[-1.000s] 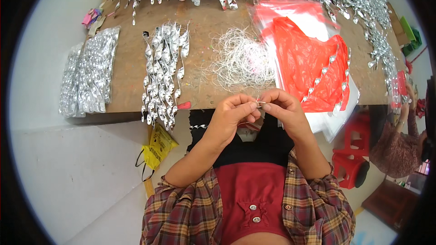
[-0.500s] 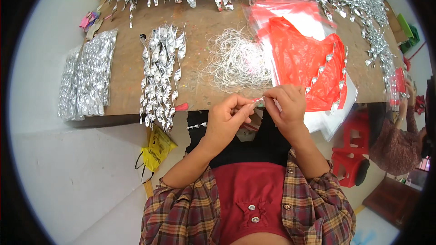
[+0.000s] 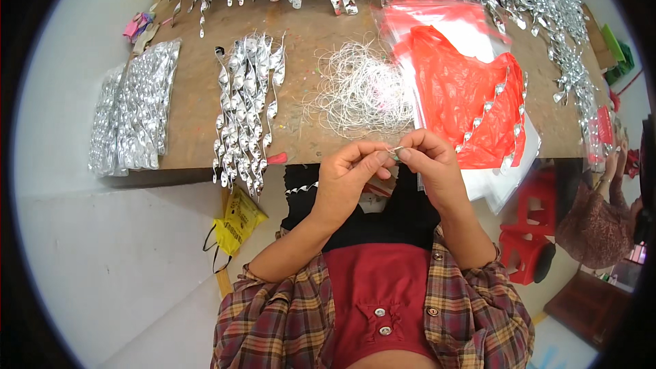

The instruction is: Assembling silver tinsel decorations by bundling strands and packaging them.

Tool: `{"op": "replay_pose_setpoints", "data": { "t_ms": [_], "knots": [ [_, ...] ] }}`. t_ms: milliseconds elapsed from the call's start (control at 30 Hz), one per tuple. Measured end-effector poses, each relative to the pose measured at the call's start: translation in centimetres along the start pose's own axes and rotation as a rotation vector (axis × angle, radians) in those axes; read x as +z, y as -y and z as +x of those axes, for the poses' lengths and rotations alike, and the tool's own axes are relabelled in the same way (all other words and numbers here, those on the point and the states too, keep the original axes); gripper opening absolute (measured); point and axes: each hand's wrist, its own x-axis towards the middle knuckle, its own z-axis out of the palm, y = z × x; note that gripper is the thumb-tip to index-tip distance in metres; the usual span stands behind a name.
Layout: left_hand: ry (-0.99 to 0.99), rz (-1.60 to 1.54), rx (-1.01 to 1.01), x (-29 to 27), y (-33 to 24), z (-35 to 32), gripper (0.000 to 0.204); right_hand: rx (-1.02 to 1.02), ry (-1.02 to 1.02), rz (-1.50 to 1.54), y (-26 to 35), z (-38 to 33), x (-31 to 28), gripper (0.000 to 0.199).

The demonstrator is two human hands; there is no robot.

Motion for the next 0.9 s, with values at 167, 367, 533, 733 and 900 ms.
{"op": "replay_pose_setpoints", "data": {
  "t_ms": [167, 367, 533, 733, 900],
  "knots": [
    [0.045, 0.001, -0.002, -0.4, 0.4, 0.2, 0.020, 0.013, 0.034, 0.001, -0.2, 0.0, -0.4, 0.008],
    [0.053, 0.020, -0.009, -0.5, 0.8, 0.4, 0.015, 0.018, 0.071, -0.052, -0.8, 0.1, -1.3, 0.009],
    [0.049, 0.124, -0.020, -0.2, 0.2, 0.4, 0.012, 0.004, -0.011, -0.133, -0.2, 0.3, -1.4, 0.012],
    [-0.016, 0.437, 0.227, 0.1, 1.0, 0.3, 0.006, -0.407, 0.075, -0.615, 1.0, 0.7, -0.1, 0.009],
    [-0.080, 0.624, 0.348, 0.3, 0.6, 0.3, 0.006, -0.617, 0.015, -1.003, 0.4, 1.1, -0.3, 0.009]
  ]
}}
